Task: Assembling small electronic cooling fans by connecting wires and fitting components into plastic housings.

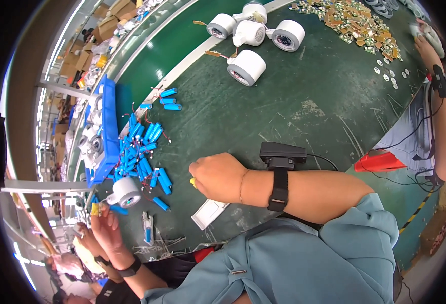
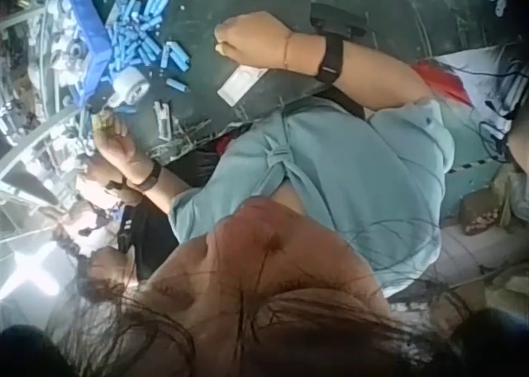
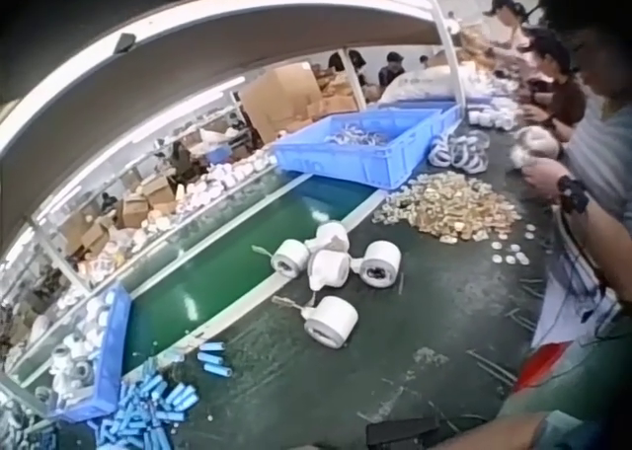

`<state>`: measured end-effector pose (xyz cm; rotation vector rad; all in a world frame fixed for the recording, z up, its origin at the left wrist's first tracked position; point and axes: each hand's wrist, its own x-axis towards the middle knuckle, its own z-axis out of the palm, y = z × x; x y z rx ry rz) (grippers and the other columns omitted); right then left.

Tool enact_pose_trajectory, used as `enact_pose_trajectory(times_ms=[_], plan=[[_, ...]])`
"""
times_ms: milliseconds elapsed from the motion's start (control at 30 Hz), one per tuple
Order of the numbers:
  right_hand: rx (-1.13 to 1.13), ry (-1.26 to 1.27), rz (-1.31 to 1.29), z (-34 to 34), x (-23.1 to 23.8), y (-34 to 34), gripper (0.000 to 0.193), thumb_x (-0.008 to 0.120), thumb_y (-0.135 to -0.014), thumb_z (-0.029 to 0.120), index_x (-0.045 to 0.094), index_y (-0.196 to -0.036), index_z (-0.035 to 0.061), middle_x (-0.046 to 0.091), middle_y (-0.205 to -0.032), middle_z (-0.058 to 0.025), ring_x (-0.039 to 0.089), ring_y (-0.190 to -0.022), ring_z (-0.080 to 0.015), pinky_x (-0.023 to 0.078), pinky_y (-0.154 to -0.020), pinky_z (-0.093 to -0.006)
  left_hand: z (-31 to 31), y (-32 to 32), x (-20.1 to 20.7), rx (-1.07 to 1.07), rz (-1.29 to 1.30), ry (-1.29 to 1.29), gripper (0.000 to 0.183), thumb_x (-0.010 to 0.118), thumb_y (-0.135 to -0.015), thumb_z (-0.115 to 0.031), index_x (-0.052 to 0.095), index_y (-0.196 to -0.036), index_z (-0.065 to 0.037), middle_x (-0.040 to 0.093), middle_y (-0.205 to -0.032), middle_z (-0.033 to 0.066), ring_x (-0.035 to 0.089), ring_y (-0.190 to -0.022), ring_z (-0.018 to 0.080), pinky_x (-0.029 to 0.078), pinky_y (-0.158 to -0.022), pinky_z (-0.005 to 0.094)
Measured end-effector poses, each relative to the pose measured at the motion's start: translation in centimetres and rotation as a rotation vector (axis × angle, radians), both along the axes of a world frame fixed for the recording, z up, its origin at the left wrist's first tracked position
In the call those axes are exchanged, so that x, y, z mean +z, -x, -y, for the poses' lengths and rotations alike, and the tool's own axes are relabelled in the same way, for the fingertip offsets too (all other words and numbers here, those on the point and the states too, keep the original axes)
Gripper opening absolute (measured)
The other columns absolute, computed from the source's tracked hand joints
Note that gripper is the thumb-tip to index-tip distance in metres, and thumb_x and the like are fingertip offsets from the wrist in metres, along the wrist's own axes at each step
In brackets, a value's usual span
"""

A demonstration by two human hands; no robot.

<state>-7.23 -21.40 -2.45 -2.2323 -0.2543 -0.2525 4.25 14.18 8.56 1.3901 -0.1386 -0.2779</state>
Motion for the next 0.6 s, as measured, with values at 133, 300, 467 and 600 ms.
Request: enact_pose_trajectory(times_ms=[133,300,467,600], plan=[[0.003,0.013,-0.003,-0.1,0.1,0.0,0.013,0.060,-0.086,0.018,0.057,-0.083,0.0058,0.061,-0.080,-0.0090,0.063,-0.073,-0.0318,0.050,-0.062,-0.0439,-9.4,-2.4,-1.6,0.413,0.177,-0.486,0.022,0.054,-0.098,-0.025,0.057,-0.097,-0.004,0.053,-0.075,0.0019,0.039,-0.051,0.0070,0.029,-0.042,0.0205],[0.010,0.012,-0.010,0.1,0.3,-0.1,0.011,0.059,-0.085,0.017,0.058,-0.084,0.0060,0.062,-0.081,-0.0086,0.063,-0.073,-0.0316,0.050,-0.062,-0.0433,-10.8,-2.6,-3.6,0.550,0.327,-1.112,0.036,0.052,-0.098,-0.030,0.061,-0.077,-0.002,0.044,-0.054,-0.0010,0.043,-0.051,0.0076,0.029,-0.044,0.0223],[0.022,0.002,-0.012,0.1,0.2,-0.2,0.011,0.060,-0.085,0.017,0.058,-0.083,0.0063,0.062,-0.080,-0.0079,0.062,-0.073,-0.0316,0.050,-0.062,-0.0430,-7.7,-1.1,-2.5,0.523,0.181,-0.541,0.024,0.059,-0.095,-0.024,0.060,-0.087,-0.002,0.048,-0.064,-0.0012,0.039,-0.051,0.0063,0.029,-0.044,0.0214],[-0.010,-0.199,0.039,-0.3,2.4,0.4,0.028,0.063,-0.087,0.022,0.058,-0.110,0.0068,0.062,-0.096,-0.0105,0.063,-0.080,-0.0296,0.051,-0.066,-0.0398,1.6,1.9,0.2,0.253,0.088,-0.241,0.031,0.060,-0.094,-0.026,0.057,-0.106,0.002,0.054,-0.079,0.0021,0.038,-0.054,0.0055,0.029,-0.044,0.0204]])
